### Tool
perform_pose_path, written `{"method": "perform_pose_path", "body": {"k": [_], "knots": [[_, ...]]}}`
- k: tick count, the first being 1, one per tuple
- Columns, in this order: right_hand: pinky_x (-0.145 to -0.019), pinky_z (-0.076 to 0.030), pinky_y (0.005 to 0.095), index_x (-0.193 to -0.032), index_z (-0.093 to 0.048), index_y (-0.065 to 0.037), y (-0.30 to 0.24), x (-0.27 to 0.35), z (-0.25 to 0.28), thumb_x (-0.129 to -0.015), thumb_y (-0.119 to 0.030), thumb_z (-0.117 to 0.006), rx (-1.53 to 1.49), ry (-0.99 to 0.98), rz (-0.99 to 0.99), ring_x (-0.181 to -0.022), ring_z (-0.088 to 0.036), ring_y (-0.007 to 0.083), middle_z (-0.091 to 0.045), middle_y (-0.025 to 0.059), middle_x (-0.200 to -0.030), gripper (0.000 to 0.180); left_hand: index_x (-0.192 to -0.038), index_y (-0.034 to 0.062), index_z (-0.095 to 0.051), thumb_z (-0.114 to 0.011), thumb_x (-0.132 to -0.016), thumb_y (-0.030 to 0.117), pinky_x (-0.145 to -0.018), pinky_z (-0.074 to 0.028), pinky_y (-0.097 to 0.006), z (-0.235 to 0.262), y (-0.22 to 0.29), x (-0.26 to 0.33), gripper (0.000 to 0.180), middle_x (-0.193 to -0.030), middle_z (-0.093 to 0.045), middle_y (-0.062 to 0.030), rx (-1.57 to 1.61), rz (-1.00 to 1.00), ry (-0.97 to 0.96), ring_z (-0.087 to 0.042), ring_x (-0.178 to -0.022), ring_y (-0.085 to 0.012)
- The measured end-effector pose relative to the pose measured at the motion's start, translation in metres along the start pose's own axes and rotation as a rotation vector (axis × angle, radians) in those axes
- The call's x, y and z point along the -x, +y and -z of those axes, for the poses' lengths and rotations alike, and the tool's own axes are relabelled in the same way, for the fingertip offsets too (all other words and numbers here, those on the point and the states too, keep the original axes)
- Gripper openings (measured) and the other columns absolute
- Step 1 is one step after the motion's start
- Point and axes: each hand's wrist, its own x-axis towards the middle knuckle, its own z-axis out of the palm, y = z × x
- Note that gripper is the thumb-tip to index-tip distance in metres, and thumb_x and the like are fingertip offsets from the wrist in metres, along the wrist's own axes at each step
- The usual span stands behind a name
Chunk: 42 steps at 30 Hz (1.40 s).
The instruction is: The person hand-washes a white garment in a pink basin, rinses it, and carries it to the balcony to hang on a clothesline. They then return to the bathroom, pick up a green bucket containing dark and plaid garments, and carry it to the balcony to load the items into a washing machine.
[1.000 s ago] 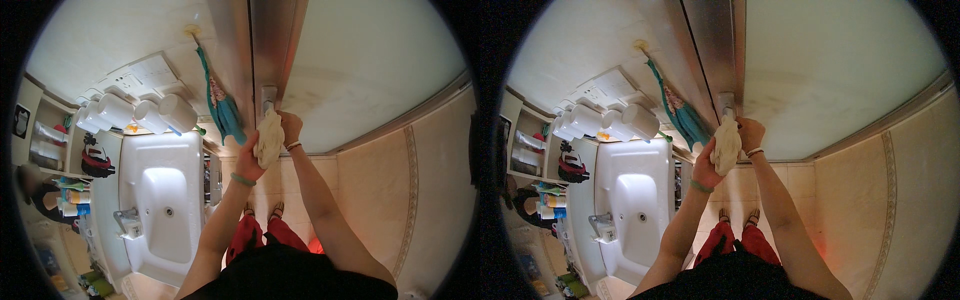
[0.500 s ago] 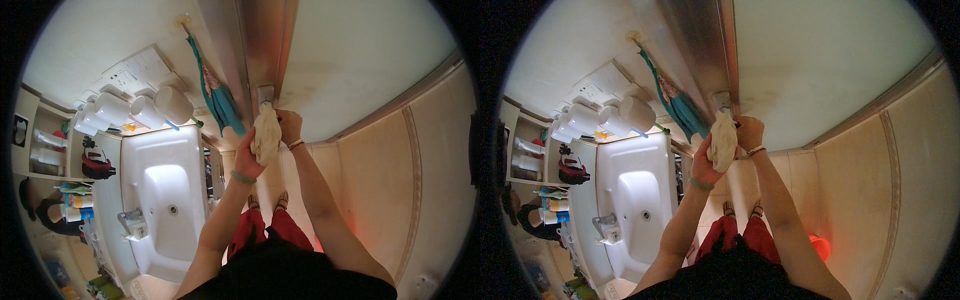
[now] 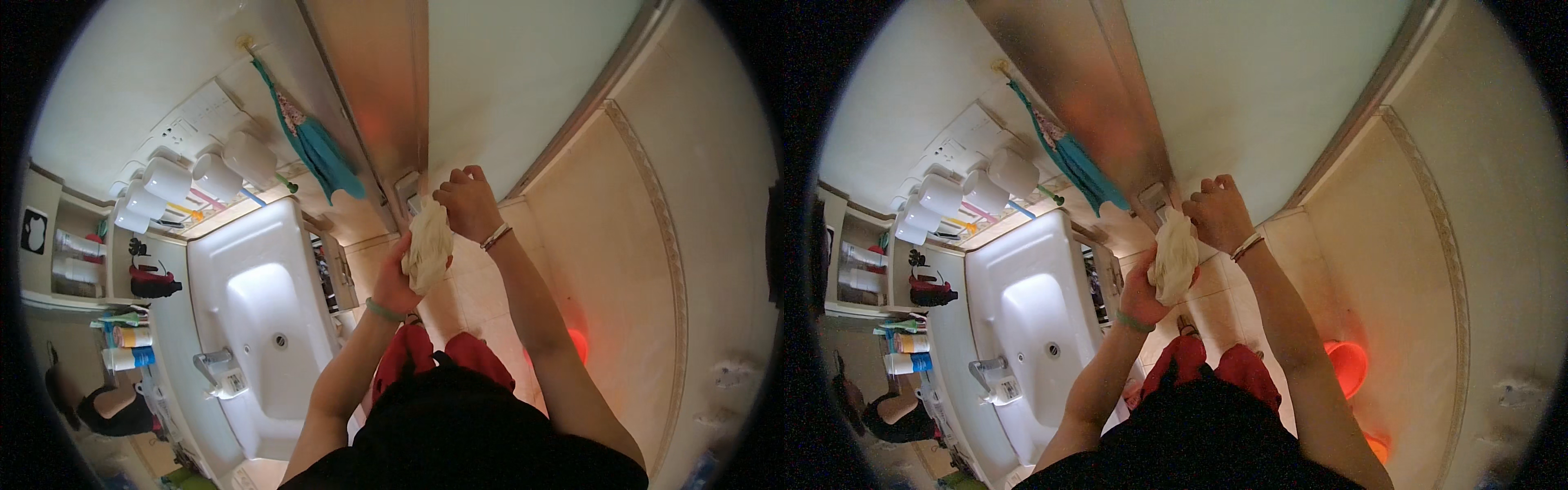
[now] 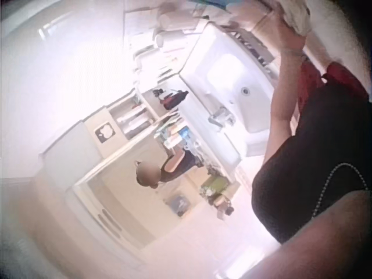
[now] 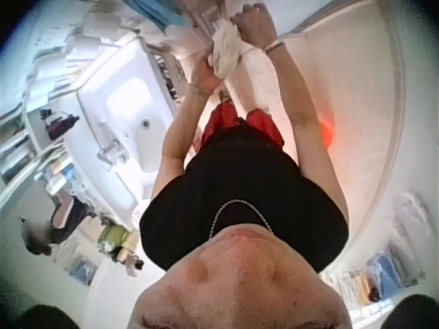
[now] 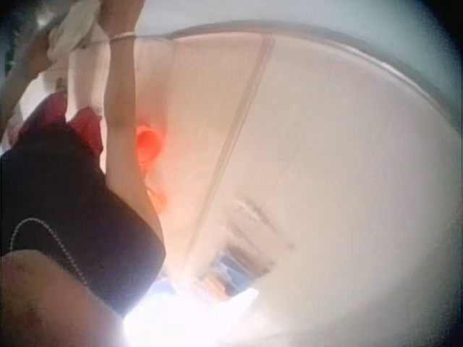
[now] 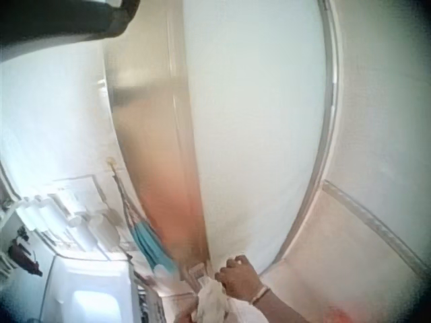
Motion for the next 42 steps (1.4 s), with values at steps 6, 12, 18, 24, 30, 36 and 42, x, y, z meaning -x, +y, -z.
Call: {"method": "perform_pose_path", "body": {"k": [6,12,18,24,30,36,42], "knots": [[-0.102,-0.032,0.0431,-0.084,-0.065,-0.015,-0.008,0.084,0.04,-0.068,-0.015,-0.071,0.007,0.049,0.026,-0.095,-0.055,0.0163,-0.06,-0.0033,-0.08,0.017,-0.137,0.0084,-0.046,-0.042,-0.101,0.031,-0.104,-0.042,-0.047,-0.005,-0.083,0.03,0.043,-0.13,-0.056,-0.0113,-0.053,0.05,0.028,-0.055,-0.118,-0.0278],[-0.106,-0.027,0.0494,-0.102,-0.064,-0.016,-0.021,0.185,0.095,-0.07,-0.013,-0.071,0.052,0.172,-0.138,-0.116,-0.049,0.0225,-0.059,0.0027,-0.112,0.032,-0.136,0.0084,-0.046,-0.041,-0.101,0.035,-0.103,-0.043,-0.046,-0.014,-0.188,0.055,0.044,-0.131,-0.054,-0.0119,-0.062,0.089,0.064,-0.053,-0.119,-0.0287],[-0.104,-0.032,0.0475,-0.13,-0.051,-0.01,-0.029,0.326,0.13,-0.077,-0.013,-0.068,-0.185,0.653,-0.822,-0.122,-0.046,0.0314,-0.055,0.0135,-0.122,0.056,-0.135,0.0116,-0.048,-0.042,-0.1,0.031,-0.107,-0.038,-0.046,-0.026,-0.288,0.058,0.041,-0.133,-0.054,-0.0064,-0.099,0.345,0.029,-0.052,-0.122,-0.0225],[-0.099,-0.04,0.0432,-0.134,-0.046,-0.004,-0.045,0.454,0.096,-0.083,-0.02,-0.061,-1.704,0.78,-0.98,-0.119,-0.05,0.0331,-0.053,0.0203,-0.128,0.055,-0.135,0.0086,-0.048,-0.046,-0.099,0.034,-0.106,-0.038,-0.045,-0.049,-0.388,0.048,0.044,-0.135,-0.052,-0.0113,-0.302,0.582,-0.02,-0.048,-0.126,-0.0279],[-0.101,-0.04,0.0414,-0.135,-0.046,-0.005,-0.044,0.488,0.121,-0.087,-0.026,-0.056,-2.084,1.198,-0.691,-0.12,-0.05,0.0304,-0.052,0.0188,-0.131,0.054,-0.138,0.0115,-0.047,-0.043,-0.099,0.037,-0.113,-0.026,-0.048,-0.071,-0.465,0.036,0.046,-0.142,-0.047,-0.0075,-0.055,0.958,-0.054,-0.038,-0.135,-0.0276],[-0.102,-0.04,0.0397,-0.136,-0.045,-0.005,-0.023,0.515,0.15,-0.091,-0.033,-0.051,-2.013,1.485,-0.484,-0.121,-0.05,0.0276,-0.051,0.0172,-0.134,0.054,-0.139,0.0094,-0.045,-0.044,-0.099,0.035,-0.11,-0.031,-0.049,-0.085,-0.528,0.023,0.047,-0.141,-0.048,-0.0094,-0.145,1.137,-0.05,-0.041,-0.133,-0.0304],[-0.104,-0.04,0.038,-0.137,-0.045,-0.005,0.019,0.543,0.16,-0.095,-0.039,-0.046,-1.848,1.676,-0.391,-0.123,-0.05,0.0249,-0.049,0.0157,-0.137,0.055,-0.139,0.0105,-0.044,-0.048,-0.098,0.035,-0.111,-0.031,-0.047,-0.092,-0.542,0.002,0.048,-0.141,-0.047,-0.0108,-0.152,1.147,-0.083,-0.043,-0.131,-0.0318]]}}
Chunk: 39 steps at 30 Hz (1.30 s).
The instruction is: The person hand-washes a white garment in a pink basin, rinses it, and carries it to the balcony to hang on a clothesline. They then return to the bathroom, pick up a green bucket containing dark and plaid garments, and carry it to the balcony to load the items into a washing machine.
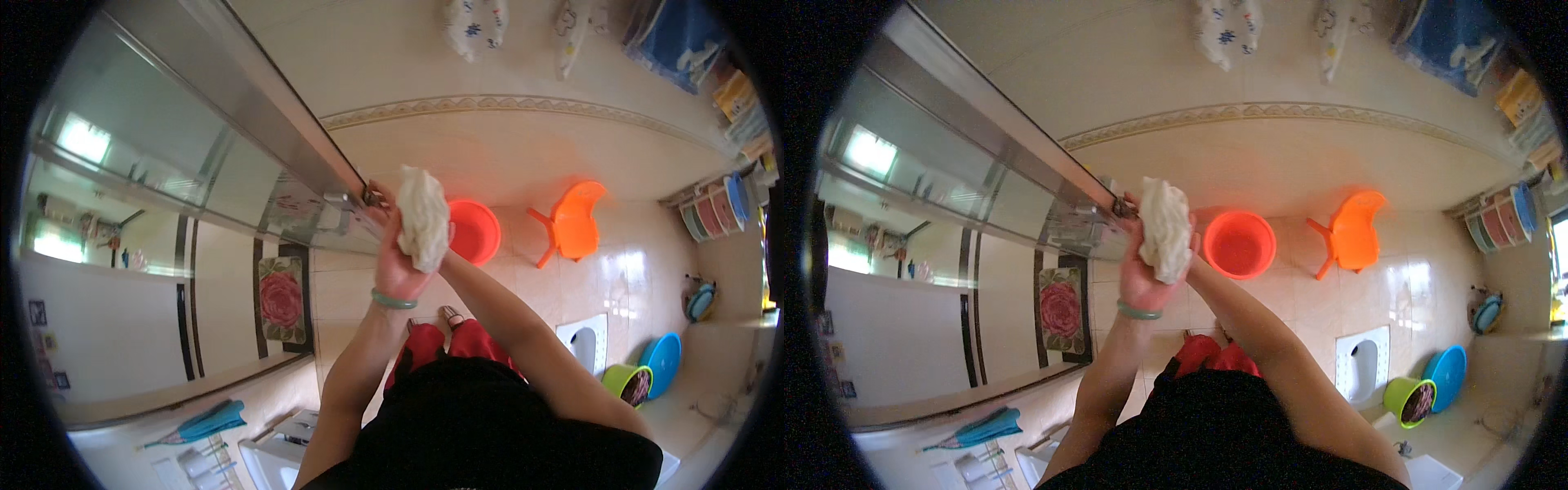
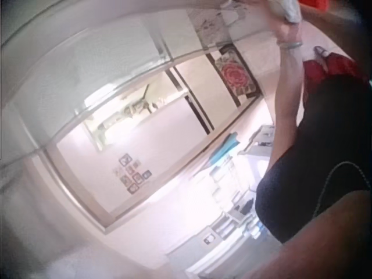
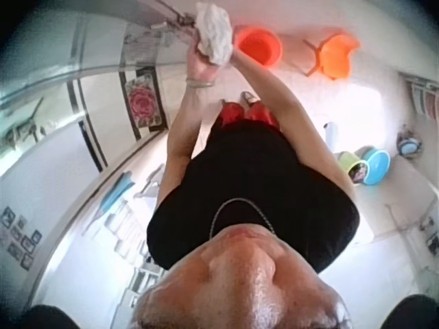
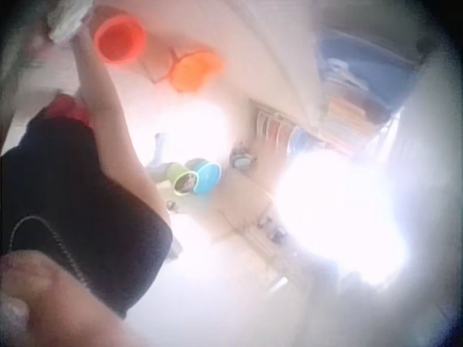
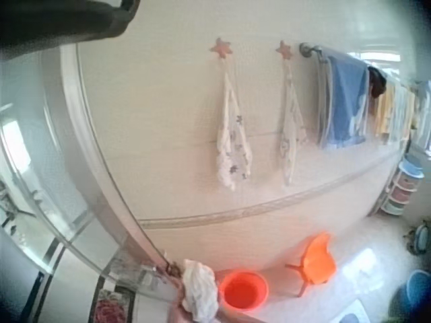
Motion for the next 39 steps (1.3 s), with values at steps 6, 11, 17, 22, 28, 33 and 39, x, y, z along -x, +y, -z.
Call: {"method": "perform_pose_path", "body": {"k": [6,11,17,22,28,33,39], "knots": [[-0.103,-0.041,0.035,-0.137,-0.045,-0.005,-0.026,-0.048,-0.029,-0.098,-0.04,-0.045,0.842,0.147,0.137,-0.119,-0.051,0.0226,-0.051,0.0133,-0.135,0.053,-0.139,0.0108,-0.045,-0.046,-0.099,0.032,-0.111,-0.03,-0.045,0.014,0.039,-0.015,0.046,-0.141,-0.048,-0.0094,0.056,-0.093,0.0,-0.044,-0.131,-0.0297],[-0.094,-0.041,0.0275,-0.133,-0.047,-0.004,-0.079,-0.13,0.003,-0.098,-0.035,-0.052,0.938,0.166,0.263,-0.107,-0.051,0.0142,-0.058,0.0048,-0.117,0.048,-0.137,0.0108,-0.046,-0.044,-0.1,0.035,-0.109,-0.033,-0.046,0.021,0.062,-0.05,0.045,-0.139,-0.05,-0.0087,0.056,-0.108,-0.083,-0.044,-0.13,-0.029],[-0.092,-0.041,0.0262,-0.129,-0.05,0.0,-0.085,-0.15,-0.022,-0.098,-0.034,-0.052,1.231,0.261,0.337,-0.103,-0.051,0.012,-0.059,0.0032,-0.114,0.046,-0.137,0.0111,-0.047,-0.044,-0.099,0.035,-0.107,-0.036,-0.046,0.038,0.089,-0.057,0.044,-0.138,-0.05,-0.0085,0.018,-0.226,-0.06,-0.047,-0.128,-0.0273],[-0.09,-0.042,0.0265,-0.128,-0.053,0.0,-0.102,-0.168,-0.009,-0.099,-0.032,-0.051,1.316,0.339,0.342,-0.099,-0.052,0.0115,-0.061,0.0025,-0.111,0.044,-0.135,0.011,-0.048,-0.044,-0.099,0.035,-0.105,-0.039,-0.045,0.038,0.096,-0.069,0.043,-0.136,-0.052,-0.0083,0.009,-0.23,-0.097,-0.049,-0.126,-0.0269],[-0.089,-0.042,0.0256,-0.132,-0.051,-0.001,-0.094,-0.153,-0.011,-0.097,-0.028,-0.055,1.346,0.465,0.539,-0.099,-0.053,0.0103,-0.059,0.001,-0.121,0.045,-0.131,0.0116,-0.052,-0.046,-0.099,0.034,-0.105,-0.039,-0.046,0.045,0.113,-0.067,0.04,-0.132,-0.056,-0.0076,0.042,-0.269,-0.124,-0.051,-0.123,-0.0265],[-0.081,-0.046,0.0261,-0.141,-0.043,-0.006,-0.042,-0.083,-0.07,-0.095,-0.023,-0.058,1.351,0.159,0.62,-0.1,-0.058,0.0148,-0.052,0.0085,-0.135,0.051,-0.128,0.0107,-0.054,-0.045,-0.1,0.034,-0.097,-0.048,-0.042,0.053,0.141,-0.035,0.038,-0.123,-0.061,-0.0065,-0.036,-0.346,-0.231,-0.06,-0.111,-0.0227],[-0.093,-0.048,0.0381,-0.144,-0.037,-0.01,0.078,-0.12,-0.128,-0.097,-0.022,-0.055,0.709,0.044,-0.103,-0.11,-0.059,0.0261,-0.051,0.0166,-0.132,0.052,-0.128,0.0084,-0.053,-0.042,-0.102,0.032,-0.092,-0.052,-0.037,0.048,0.185,0.022,0.037,-0.12,-0.063,-0.0059,-0.065,-0.435,-0.122,-0.062,-0.107,-0.0207]]}}
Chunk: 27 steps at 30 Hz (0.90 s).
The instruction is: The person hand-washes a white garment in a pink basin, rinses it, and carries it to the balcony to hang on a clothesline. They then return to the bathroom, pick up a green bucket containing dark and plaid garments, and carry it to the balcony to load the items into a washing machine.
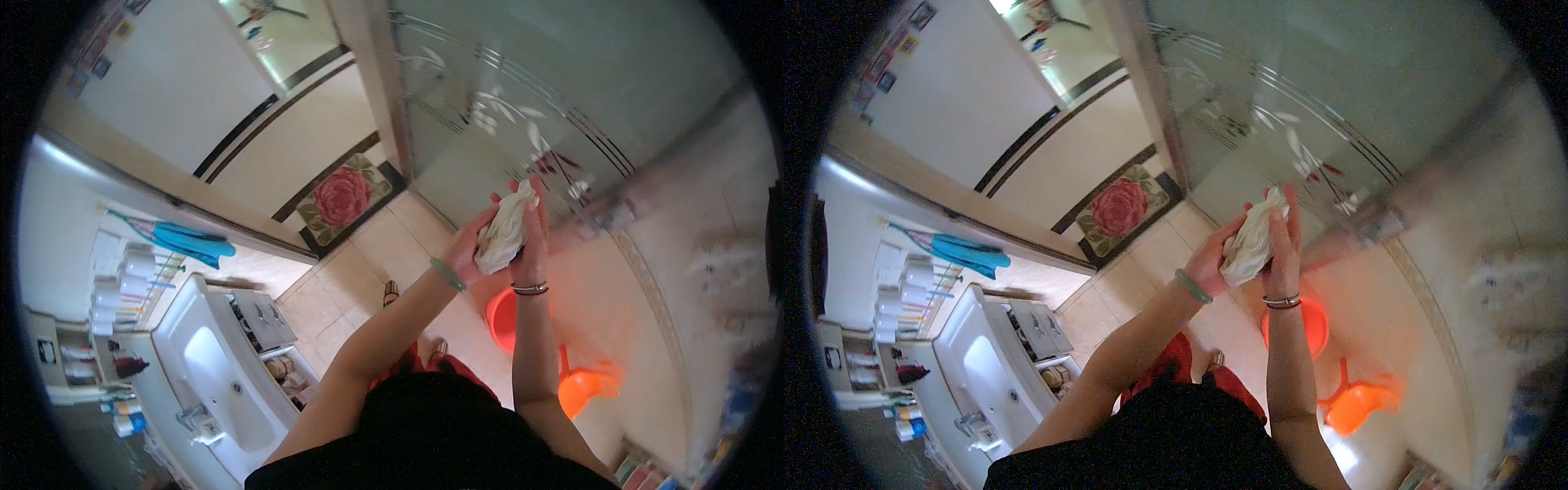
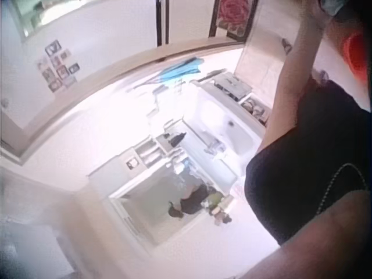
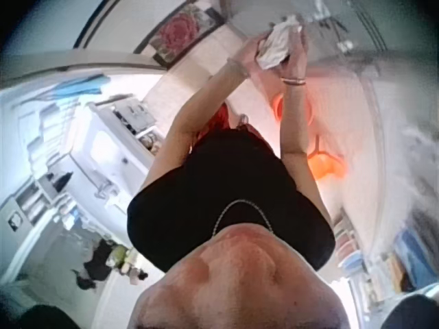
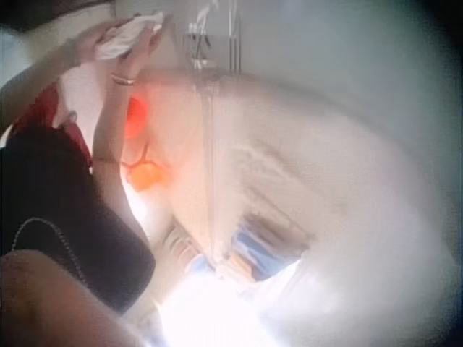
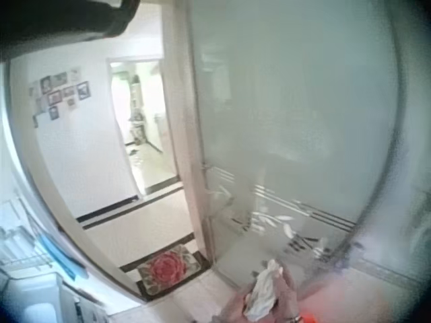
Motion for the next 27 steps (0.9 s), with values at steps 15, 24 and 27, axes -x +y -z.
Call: {"method": "perform_pose_path", "body": {"k": [15,24,27], "knots": [[-0.102,-0.044,0.0409,-0.141,-0.038,-0.007,0.245,-0.216,-0.308,-0.103,-0.034,-0.037,-0.367,-0.448,-0.548,-0.124,-0.048,0.0226,-0.046,0.0084,-0.141,0.046,-0.133,0.0064,-0.049,-0.034,-0.098,0.056,-0.096,-0.047,-0.038,0.029,0.406,0.108,0.062,-0.127,-0.057,-0.0115,-0.063,-0.414,-0.085,-0.056,-0.115,-0.0229],[-0.105,-0.04,0.0409,-0.143,-0.035,-0.01,0.354,-0.33,-0.469,-0.104,-0.032,-0.036,-0.363,-0.518,-0.628,-0.125,-0.046,0.0241,-0.042,0.0094,-0.144,0.045,-0.133,0.0058,-0.047,-0.046,-0.099,0.038,-0.099,-0.047,-0.039,0.037,0.605,0.11,0.046,-0.126,-0.058,-0.0099,-0.123,-0.737,0.26,-0.057,-0.114,-0.0243],[-0.107,-0.039,0.041,-0.144,-0.035,-0.01,0.4,-0.375,-0.521,-0.104,-0.031,-0.035,-0.349,-0.591,-0.657,-0.126,-0.046,0.0234,-0.043,0.0083,-0.144,0.045,-0.134,0.0048,-0.046,-0.046,-0.099,0.039,-0.098,-0.048,-0.04,0.045,0.675,0.117,0.048,-0.127,-0.057,-0.0099,-0.095,-0.804,0.327,-0.058,-0.113,-0.0244]]}}
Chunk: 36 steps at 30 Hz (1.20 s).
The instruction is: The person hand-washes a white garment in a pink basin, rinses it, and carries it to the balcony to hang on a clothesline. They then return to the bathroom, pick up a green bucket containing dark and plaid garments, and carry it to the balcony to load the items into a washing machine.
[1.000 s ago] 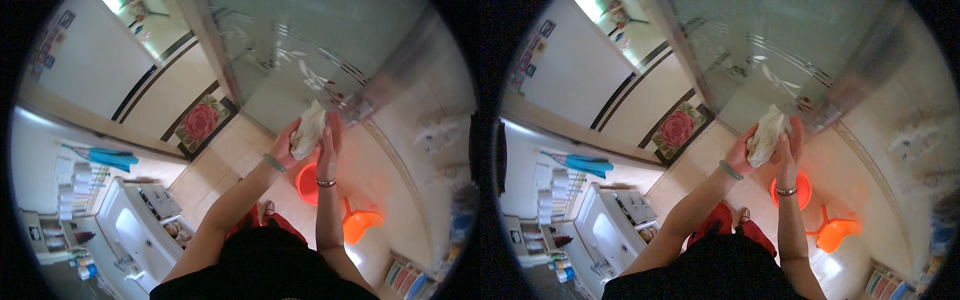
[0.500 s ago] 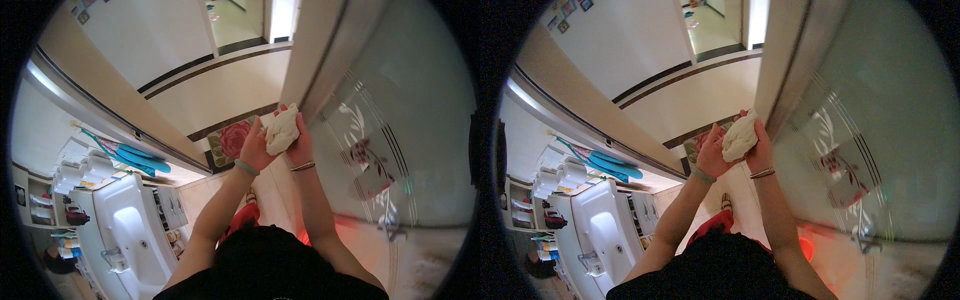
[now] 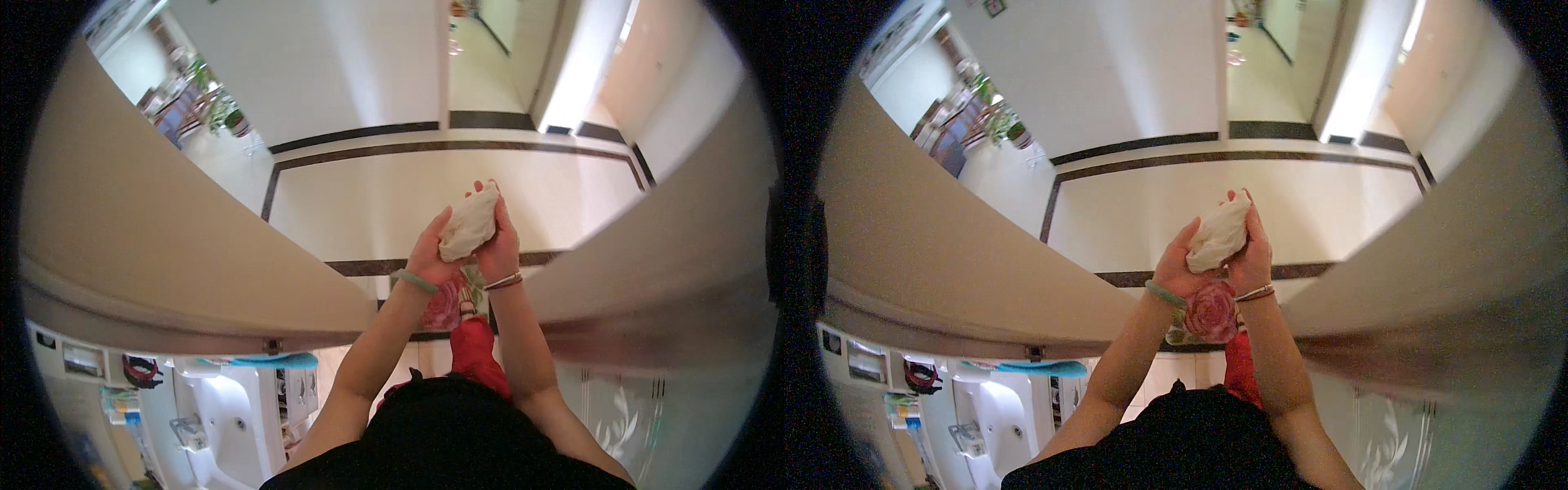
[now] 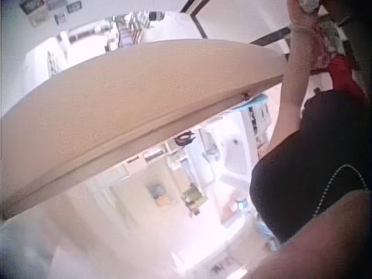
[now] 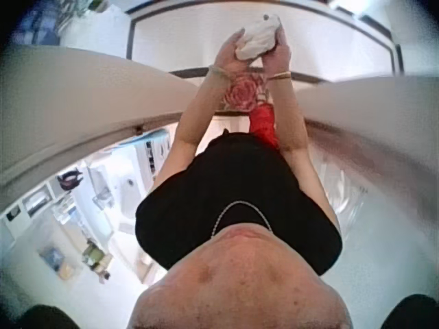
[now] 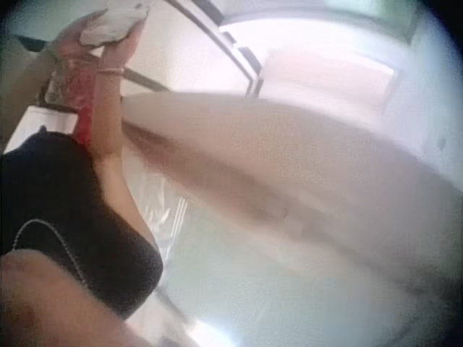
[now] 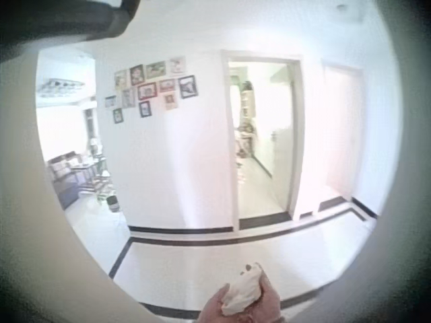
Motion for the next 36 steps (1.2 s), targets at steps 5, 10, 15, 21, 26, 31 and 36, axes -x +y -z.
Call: {"method": "perform_pose_path", "body": {"k": [5,10,15,21,26,31,36], "knots": [[-0.107,-0.036,0.0367,-0.145,-0.036,-0.007,0.023,-0.14,-0.021,-0.103,-0.03,-0.039,0.017,-0.112,-0.171,-0.126,-0.045,0.0202,-0.041,0.0073,-0.146,0.047,-0.134,0.0075,-0.047,-0.047,-0.099,0.038,-0.097,-0.047,-0.04,0.004,0.091,-0.078,0.046,-0.128,-0.057,-0.009,0.045,-0.232,0.15,-0.057,-0.115,-0.0243],[-0.108,-0.036,0.0371,-0.144,-0.038,-0.008,0.084,-0.241,-0.073,-0.102,-0.029,-0.041,0.021,-0.209,-0.407,-0.127,-0.045,0.0202,-0.043,0.0065,-0.144,0.046,-0.133,0.0044,-0.048,-0.045,-0.099,0.037,-0.098,-0.046,-0.042,0.016,0.183,-0.095,0.047,-0.129,-0.057,-0.0099,0.036,-0.515,0.224,-0.056,-0.116,-0.0247],[-0.107,-0.037,0.0361,-0.141,-0.042,-0.01,0.176,-0.32,-0.115,-0.101,-0.03,-0.046,-0.014,-0.36,-0.607,-0.125,-0.047,0.0187,-0.046,0.0057,-0.142,0.045,-0.132,0.0041,-0.048,-0.046,-0.099,0.038,-0.098,-0.046,-0.041,0.038,0.273,-0.086,0.047,-0.129,-0.057,-0.01,0.071,-0.757,0.351,-0.057,-0.115,-0.0243],[-0.105,-0.038,0.0357,-0.139,-0.044,-0.009,0.291,-0.399,-0.19,-0.101,-0.03,-0.046,-0.023,-0.466,-0.768,-0.123,-0.048,0.0189,-0.047,0.0072,-0.141,0.044,-0.131,0.0036,-0.049,-0.048,-0.098,0.038,-0.099,-0.045,-0.04,0.084,0.4,-0.076,0.048,-0.128,-0.058,-0.0099,0.146,-0.969,0.383,-0.056,-0.116,-0.0238],[-0.102,-0.042,0.0374,-0.139,-0.044,-0.01,0.387,-0.476,-0.254,-0.101,-0.031,-0.044,0.028,-0.545,-0.823,-0.119,-0.051,0.0194,-0.048,0.0065,-0.139,0.043,-0.131,0.0044,-0.049,-0.048,-0.098,0.039,-0.099,-0.044,-0.04,0.116,0.52,-0.074,0.048,-0.128,-0.058,-0.0091,0.148,-1.089,0.321,-0.056,-0.115,-0.0238],[-0.103,-0.042,0.0398,-0.139,-0.044,-0.011,0.466,-0.535,-0.314,-0.102,-0.032,-0.043,0.0,-0.573,-0.888,-0.119,-0.05,0.0216,-0.048,0.0056,-0.139,0.043,-0.132,0.0045,-0.049,-0.042,-0.101,0.037,-0.102,-0.043,-0.038,0.146,0.627,-0.059,0.046,-0.129,-0.057,-0.0081,0.108,-1.142,0.269,-0.055,-0.118,-0.0235],[-0.104,-0.041,0.0422,-0.141,-0.04,-0.01,0.571,-0.597,-0.362,-0.102,-0.029,-0.041,-0.053,-0.613,-0.974,-0.121,-0.048,0.0245,-0.044,0.0073,-0.142,0.043,-0.132,0.0036,-0.049,-0.039,-0.102,0.035,-0.103,-0.043,-0.038,0.174,0.738,-0.039,0.044,-0.129,-0.057,-0.0083,0.171,-1.159,0.286,-0.054,-0.119,-0.0221]]}}
